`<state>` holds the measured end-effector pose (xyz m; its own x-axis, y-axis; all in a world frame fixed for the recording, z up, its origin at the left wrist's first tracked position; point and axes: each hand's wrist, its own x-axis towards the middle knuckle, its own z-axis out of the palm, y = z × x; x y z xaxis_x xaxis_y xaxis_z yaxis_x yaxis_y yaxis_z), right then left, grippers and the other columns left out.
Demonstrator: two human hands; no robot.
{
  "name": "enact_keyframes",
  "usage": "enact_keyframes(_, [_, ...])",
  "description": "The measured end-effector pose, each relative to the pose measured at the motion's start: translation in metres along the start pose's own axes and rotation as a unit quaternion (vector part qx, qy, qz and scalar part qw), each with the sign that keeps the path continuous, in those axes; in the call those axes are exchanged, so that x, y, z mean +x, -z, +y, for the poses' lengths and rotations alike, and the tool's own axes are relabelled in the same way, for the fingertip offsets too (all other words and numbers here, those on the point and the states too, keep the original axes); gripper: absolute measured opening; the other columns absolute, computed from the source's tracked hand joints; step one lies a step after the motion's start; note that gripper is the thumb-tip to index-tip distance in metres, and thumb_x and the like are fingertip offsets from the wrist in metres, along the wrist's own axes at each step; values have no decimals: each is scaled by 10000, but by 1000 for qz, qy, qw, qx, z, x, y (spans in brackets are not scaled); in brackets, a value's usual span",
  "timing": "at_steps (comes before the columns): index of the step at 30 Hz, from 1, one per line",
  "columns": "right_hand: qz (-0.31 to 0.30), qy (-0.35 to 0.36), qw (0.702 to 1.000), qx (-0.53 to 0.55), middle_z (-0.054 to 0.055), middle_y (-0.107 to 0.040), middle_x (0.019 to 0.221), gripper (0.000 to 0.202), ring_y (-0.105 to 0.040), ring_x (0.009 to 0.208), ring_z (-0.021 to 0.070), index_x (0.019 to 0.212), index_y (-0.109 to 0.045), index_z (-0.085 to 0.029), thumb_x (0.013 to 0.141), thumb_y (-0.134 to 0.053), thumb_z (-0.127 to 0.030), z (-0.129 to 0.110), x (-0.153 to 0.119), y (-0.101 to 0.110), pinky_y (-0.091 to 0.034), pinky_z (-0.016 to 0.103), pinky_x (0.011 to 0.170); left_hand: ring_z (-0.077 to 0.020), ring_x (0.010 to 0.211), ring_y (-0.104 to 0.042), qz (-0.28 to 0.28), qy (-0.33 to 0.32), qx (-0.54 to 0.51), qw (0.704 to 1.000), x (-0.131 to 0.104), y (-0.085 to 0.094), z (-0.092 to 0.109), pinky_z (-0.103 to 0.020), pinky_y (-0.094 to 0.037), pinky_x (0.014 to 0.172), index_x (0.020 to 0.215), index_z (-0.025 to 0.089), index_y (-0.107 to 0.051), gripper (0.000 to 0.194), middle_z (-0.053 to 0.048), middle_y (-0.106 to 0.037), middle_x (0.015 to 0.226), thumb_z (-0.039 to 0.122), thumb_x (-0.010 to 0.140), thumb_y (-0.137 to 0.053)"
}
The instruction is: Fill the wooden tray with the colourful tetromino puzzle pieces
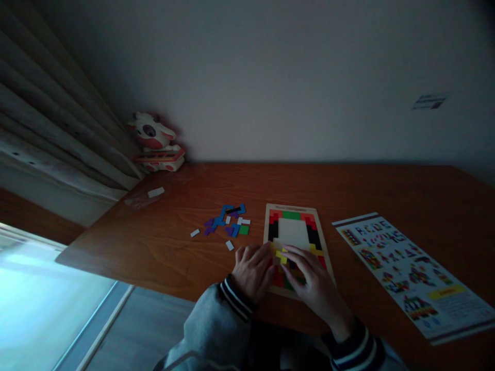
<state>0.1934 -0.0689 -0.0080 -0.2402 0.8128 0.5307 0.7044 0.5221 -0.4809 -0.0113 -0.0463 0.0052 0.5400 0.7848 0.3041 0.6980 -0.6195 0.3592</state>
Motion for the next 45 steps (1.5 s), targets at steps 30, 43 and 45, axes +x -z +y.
enact_keyframes(30, [-2,-18,1000,24,88,-661,1240,344,-624,1174,239,1293,-550,-251,950,-556,-231,1,0,-4,-554,463,990,-264,1212,-512,0,5,4,1000,-3,-1,-3,-460,-400,1006,1359,220,-562,401,-71,-563,1421,305,1001,-404])
enact_keyframes(43, [55,-57,997,7,104,-641,1265,290,-613,1186,251,1248,-552,-240,958,-549,-240,3,-2,-3,-538,489,1000,-274,1159,-557,37,13,30,999,9,-4,6,-490,-368,987,1290,249,-612,357,-73,-634,1325,271,949,-509])
enact_keyframes(45, [68,-66,995,8,106,-639,1267,287,-613,1182,252,1243,-553,-236,956,-553,-246,3,-2,-2,-537,489,998,-266,1088,-598,49,28,29,998,17,-8,6,-487,-375,968,1252,232,-632,340,-67,-689,1234,258,922,-555])
